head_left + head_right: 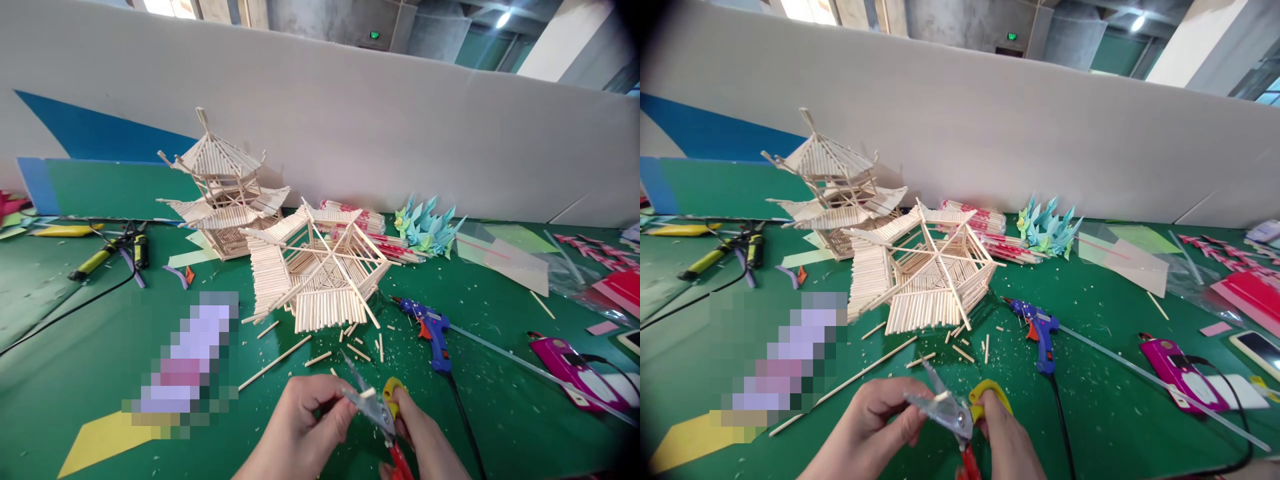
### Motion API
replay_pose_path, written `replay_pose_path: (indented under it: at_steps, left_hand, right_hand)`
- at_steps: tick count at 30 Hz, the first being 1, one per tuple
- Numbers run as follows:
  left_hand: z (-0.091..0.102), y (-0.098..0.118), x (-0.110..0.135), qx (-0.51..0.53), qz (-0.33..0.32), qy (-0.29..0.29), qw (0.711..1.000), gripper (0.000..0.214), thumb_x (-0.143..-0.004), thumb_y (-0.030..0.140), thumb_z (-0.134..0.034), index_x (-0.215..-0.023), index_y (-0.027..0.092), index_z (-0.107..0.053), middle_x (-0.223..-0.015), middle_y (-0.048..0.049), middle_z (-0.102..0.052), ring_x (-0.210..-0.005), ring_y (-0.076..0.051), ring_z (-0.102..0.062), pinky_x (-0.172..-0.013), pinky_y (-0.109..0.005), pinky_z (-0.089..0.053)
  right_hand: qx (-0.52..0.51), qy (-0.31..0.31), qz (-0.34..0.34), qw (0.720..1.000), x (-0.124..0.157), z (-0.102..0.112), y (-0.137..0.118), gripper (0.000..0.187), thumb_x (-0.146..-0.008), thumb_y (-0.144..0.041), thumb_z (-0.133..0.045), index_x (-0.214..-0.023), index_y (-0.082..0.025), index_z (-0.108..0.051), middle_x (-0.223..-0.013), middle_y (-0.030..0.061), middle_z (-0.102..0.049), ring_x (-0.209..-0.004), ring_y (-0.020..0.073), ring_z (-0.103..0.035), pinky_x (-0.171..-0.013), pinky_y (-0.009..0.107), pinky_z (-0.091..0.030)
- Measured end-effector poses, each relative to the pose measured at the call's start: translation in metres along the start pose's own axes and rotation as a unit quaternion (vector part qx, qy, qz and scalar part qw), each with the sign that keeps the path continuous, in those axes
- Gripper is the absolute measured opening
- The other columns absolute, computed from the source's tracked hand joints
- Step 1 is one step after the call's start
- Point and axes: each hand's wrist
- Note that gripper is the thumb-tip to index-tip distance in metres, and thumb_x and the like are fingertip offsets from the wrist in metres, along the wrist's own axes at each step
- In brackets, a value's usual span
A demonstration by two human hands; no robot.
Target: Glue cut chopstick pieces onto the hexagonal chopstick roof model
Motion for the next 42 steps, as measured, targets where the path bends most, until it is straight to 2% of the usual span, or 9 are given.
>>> replay_pose_path:
  at_steps: [4, 8, 11, 17, 23, 29, 32, 36, 42]
  left_hand:
    - [-0.005, -0.001, 0.002, -0.089, -0.077, 0.066, 0.991, 0.023, -0.078, 0.022, -0.044, -0.068, 0.013, -0.063, -0.057, -0.0038, -0.057, -0.051, -0.012, -0.047, -0.049, -0.021, -0.036]
    - [0.002, -0.001, 0.001, 0.046, -0.004, -0.013, 0.999, 0.020, -0.077, 0.026, -0.050, -0.068, 0.013, -0.063, -0.054, 0.0005, -0.051, -0.050, -0.010, -0.040, -0.047, -0.021, -0.031]
    - [0.009, -0.002, -0.003, 0.154, 0.064, -0.071, 0.983, 0.024, -0.074, 0.032, -0.055, -0.062, 0.013, -0.061, -0.049, 0.0041, -0.040, -0.047, -0.008, -0.031, -0.043, -0.020, -0.023]
    - [0.008, -0.007, -0.006, 0.261, 0.121, -0.116, 0.951, 0.027, -0.072, 0.036, -0.057, -0.059, 0.013, -0.061, -0.044, 0.0057, -0.038, -0.041, -0.005, -0.029, -0.041, -0.020, -0.018]
    - [-0.003, -0.008, 0.000, 0.126, 0.060, -0.014, 0.990, 0.026, -0.076, 0.034, -0.051, -0.073, 0.012, -0.064, -0.052, 0.0031, -0.045, -0.047, -0.008, -0.037, -0.044, -0.020, -0.028]
    - [-0.002, -0.005, -0.001, -0.043, -0.068, 0.004, 0.997, 0.023, -0.080, 0.023, -0.045, -0.071, 0.013, -0.064, -0.054, 0.0004, -0.051, -0.049, -0.009, -0.039, -0.046, -0.020, -0.032]
    - [-0.002, -0.008, -0.002, -0.133, -0.104, 0.024, 0.985, 0.025, -0.081, 0.020, -0.042, -0.066, 0.014, -0.060, -0.052, 0.0010, -0.049, -0.048, -0.009, -0.039, -0.047, -0.020, -0.032]
    - [-0.003, -0.015, -0.001, -0.207, -0.079, 0.025, 0.975, 0.028, -0.083, 0.022, -0.038, -0.062, 0.015, -0.056, -0.051, 0.0022, -0.046, -0.046, -0.009, -0.037, -0.045, -0.019, -0.031]
    - [0.004, -0.026, 0.001, -0.276, -0.020, 0.063, 0.959, 0.026, -0.083, 0.023, -0.038, -0.065, 0.017, -0.055, -0.055, 0.0002, -0.053, -0.051, -0.011, -0.048, -0.049, -0.019, -0.039]
  right_hand:
    - [0.051, 0.036, 0.011, 0.998, 0.002, -0.005, 0.005, 0.067, -0.061, -0.023, -0.053, -0.124, -0.013, -0.032, -0.109, 0.0140, -0.054, -0.095, 0.0249, -0.054, -0.083, 0.033, -0.041]
    - [0.102, 0.024, 0.035, 0.994, 0.003, 0.002, 0.001, 0.070, -0.061, -0.029, -0.056, -0.123, -0.010, -0.030, -0.111, 0.0173, -0.051, -0.099, 0.0290, -0.051, -0.084, 0.037, -0.041]
    - [0.127, 0.018, 0.055, 0.990, 0.005, 0.006, -0.005, 0.073, -0.063, -0.032, -0.054, -0.125, -0.005, -0.025, -0.114, 0.0199, -0.049, -0.103, 0.0294, -0.049, -0.083, 0.036, -0.042]
    - [0.094, 0.034, 0.082, 0.992, 0.007, 0.008, -0.010, 0.062, -0.058, -0.017, -0.051, -0.118, -0.013, -0.038, -0.104, 0.0123, -0.058, -0.099, 0.0269, -0.053, -0.080, 0.030, -0.043]
    - [0.070, -0.003, 0.061, 0.996, 0.002, 0.007, -0.003, 0.067, -0.054, -0.012, -0.048, -0.119, -0.006, -0.035, -0.104, 0.0160, -0.058, -0.095, 0.0254, -0.055, -0.076, 0.027, -0.046]
    - [0.001, -0.040, 0.024, 0.999, 0.000, 0.008, 0.000, 0.075, -0.057, -0.015, -0.050, -0.126, -0.001, -0.024, -0.115, 0.0212, -0.049, -0.099, 0.0241, -0.053, -0.073, 0.025, -0.047]
    - [-0.032, -0.048, 0.003, 0.998, -0.002, 0.009, -0.002, 0.058, -0.064, -0.018, -0.050, -0.119, -0.008, -0.036, -0.092, 0.0101, -0.059, -0.074, 0.0171, -0.059, -0.060, 0.022, -0.047]
    - [-0.045, -0.048, -0.016, 0.998, -0.004, 0.015, -0.010, 0.028, -0.066, -0.022, -0.050, -0.093, -0.016, -0.051, -0.064, -0.0008, -0.055, -0.058, 0.0124, -0.055, -0.052, 0.019, -0.043]
    - [0.105, -0.008, -0.031, 0.994, -0.009, 0.033, -0.013, 0.025, -0.065, -0.023, -0.051, -0.089, -0.018, -0.052, -0.077, 0.0052, -0.061, -0.068, 0.0174, -0.058, -0.060, 0.024, -0.046]
Point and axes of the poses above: each hand's wrist, its own x-axis away from the middle knuckle, its own z-axis out of the back of the hand, y = z × x
